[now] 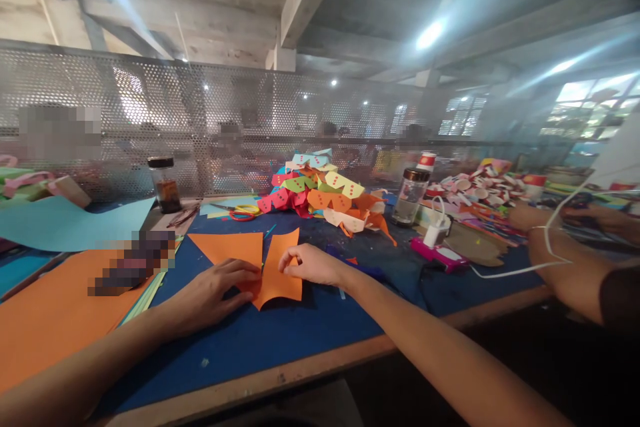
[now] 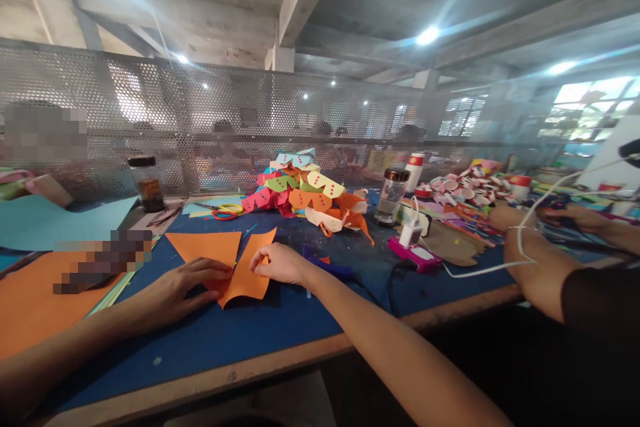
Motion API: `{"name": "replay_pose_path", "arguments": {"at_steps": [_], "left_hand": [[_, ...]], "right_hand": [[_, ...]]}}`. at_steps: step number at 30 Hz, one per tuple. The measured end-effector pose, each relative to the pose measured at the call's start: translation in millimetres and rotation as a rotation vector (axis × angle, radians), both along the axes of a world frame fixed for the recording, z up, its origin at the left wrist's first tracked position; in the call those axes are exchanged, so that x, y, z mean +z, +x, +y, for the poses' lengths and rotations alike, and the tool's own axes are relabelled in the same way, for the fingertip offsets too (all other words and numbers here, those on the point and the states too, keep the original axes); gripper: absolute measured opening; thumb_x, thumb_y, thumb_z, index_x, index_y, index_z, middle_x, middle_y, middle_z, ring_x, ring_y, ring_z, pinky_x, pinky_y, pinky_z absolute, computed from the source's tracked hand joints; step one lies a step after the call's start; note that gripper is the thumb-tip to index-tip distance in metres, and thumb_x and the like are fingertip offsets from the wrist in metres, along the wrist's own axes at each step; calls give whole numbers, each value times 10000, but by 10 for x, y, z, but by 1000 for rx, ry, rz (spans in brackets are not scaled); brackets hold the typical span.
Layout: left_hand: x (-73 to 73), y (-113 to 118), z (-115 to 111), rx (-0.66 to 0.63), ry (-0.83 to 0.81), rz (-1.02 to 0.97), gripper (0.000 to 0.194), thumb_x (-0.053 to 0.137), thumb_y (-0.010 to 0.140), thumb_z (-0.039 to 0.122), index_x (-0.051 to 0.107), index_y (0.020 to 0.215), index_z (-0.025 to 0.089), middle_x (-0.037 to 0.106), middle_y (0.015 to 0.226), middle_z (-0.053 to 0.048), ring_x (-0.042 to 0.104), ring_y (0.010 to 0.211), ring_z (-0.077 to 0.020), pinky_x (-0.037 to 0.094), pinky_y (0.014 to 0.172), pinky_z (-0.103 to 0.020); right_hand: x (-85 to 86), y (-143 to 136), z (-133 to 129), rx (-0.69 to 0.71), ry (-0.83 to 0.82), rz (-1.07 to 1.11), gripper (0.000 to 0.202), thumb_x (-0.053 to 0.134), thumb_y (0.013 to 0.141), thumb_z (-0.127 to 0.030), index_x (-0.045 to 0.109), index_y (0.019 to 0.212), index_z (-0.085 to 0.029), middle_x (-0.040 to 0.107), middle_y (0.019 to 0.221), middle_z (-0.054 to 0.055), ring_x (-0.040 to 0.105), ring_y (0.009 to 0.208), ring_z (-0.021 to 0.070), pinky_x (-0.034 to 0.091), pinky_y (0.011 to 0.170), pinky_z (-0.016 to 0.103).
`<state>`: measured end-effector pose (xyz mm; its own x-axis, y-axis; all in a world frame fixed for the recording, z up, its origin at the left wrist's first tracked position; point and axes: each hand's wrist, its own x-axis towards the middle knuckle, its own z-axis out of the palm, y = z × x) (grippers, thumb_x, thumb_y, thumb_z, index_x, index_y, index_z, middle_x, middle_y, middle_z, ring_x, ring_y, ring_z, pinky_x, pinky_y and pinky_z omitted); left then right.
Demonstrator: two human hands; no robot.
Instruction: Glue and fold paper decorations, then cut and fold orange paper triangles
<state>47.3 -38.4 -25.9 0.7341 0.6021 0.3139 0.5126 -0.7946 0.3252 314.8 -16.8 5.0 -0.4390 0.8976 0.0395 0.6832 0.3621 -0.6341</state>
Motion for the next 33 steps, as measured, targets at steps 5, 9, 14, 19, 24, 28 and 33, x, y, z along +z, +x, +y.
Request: {"name": "replay_pose_path", "arguments": {"at_steps": [5, 9, 14, 19, 24, 28, 33], "left_hand": [[-14, -19, -9, 2, 7, 2, 314, 538, 999, 292, 598, 1307, 297, 620, 1387, -44, 586, 1271, -210, 492, 1082, -412], [-36, -34, -9, -16, 27, -7, 313, 520, 1007, 286, 602, 1309, 297, 616, 1397, -47, 592, 1269, -208, 492, 1083, -412], [-45, -23, -12, -49, 46, -28, 253, 505, 1012, 288, 663, 1209, 289, 674, 1310, -30, 617, 1228, -191, 508, 1057, -379], [0, -3, -43, -52, 41, -29, 264, 493, 1015, 274, 663, 1215, 293, 670, 1316, -26, 635, 1197, -183, 524, 1028, -363], [24, 8, -51, -43, 33, -33, 267, 521, 996, 259, 678, 1211, 282, 684, 1293, -39, 649, 1177, -198, 534, 1018, -371], [18, 7, -48, -41, 27, -33, 273, 530, 991, 253, 675, 1220, 279, 685, 1291, -43, 649, 1176, -201, 533, 1021, -377], [10, -9, -61, -51, 27, -31, 273, 495, 1016, 287, 670, 1225, 304, 667, 1324, -31, 633, 1207, -197, 524, 1034, -373]], "right_hand": [[-5, 9, -6, -1, 9, -1, 135, 660, 803, -154, 774, 872, -177, 727, 801, 17, 574, 678, 141, 380, 631, 243], [-26, 18, 11, -11, 27, 36, 127, 646, 827, -169, 761, 881, -172, 767, 956, 45, 658, 838, 175, 443, 754, 257], [-32, 24, 4, -18, 38, 57, 150, 652, 858, -249, 749, 935, -164, 767, 986, 65, 676, 894, 198, 459, 810, 286], [-5, 28, -21, 22, 27, 29, 158, 706, 825, -257, 746, 956, -180, 756, 1003, 41, 640, 844, 169, 433, 765, 261], [-5, 28, -14, 34, 12, -24, 162, 703, 783, -183, 757, 936, -188, 686, 810, -2, 509, 646, 119, 347, 599, 234], [7, 30, -24, 31, 8, -37, 170, 703, 776, -179, 755, 937, -187, 617, 732, -21, 480, 627, 115, 321, 573, 230], [17, 40, -39, 24, 7, -22, 145, 688, 806, -183, 748, 938, -180, 683, 817, 8, 545, 692, 134, 364, 620, 239]]}}
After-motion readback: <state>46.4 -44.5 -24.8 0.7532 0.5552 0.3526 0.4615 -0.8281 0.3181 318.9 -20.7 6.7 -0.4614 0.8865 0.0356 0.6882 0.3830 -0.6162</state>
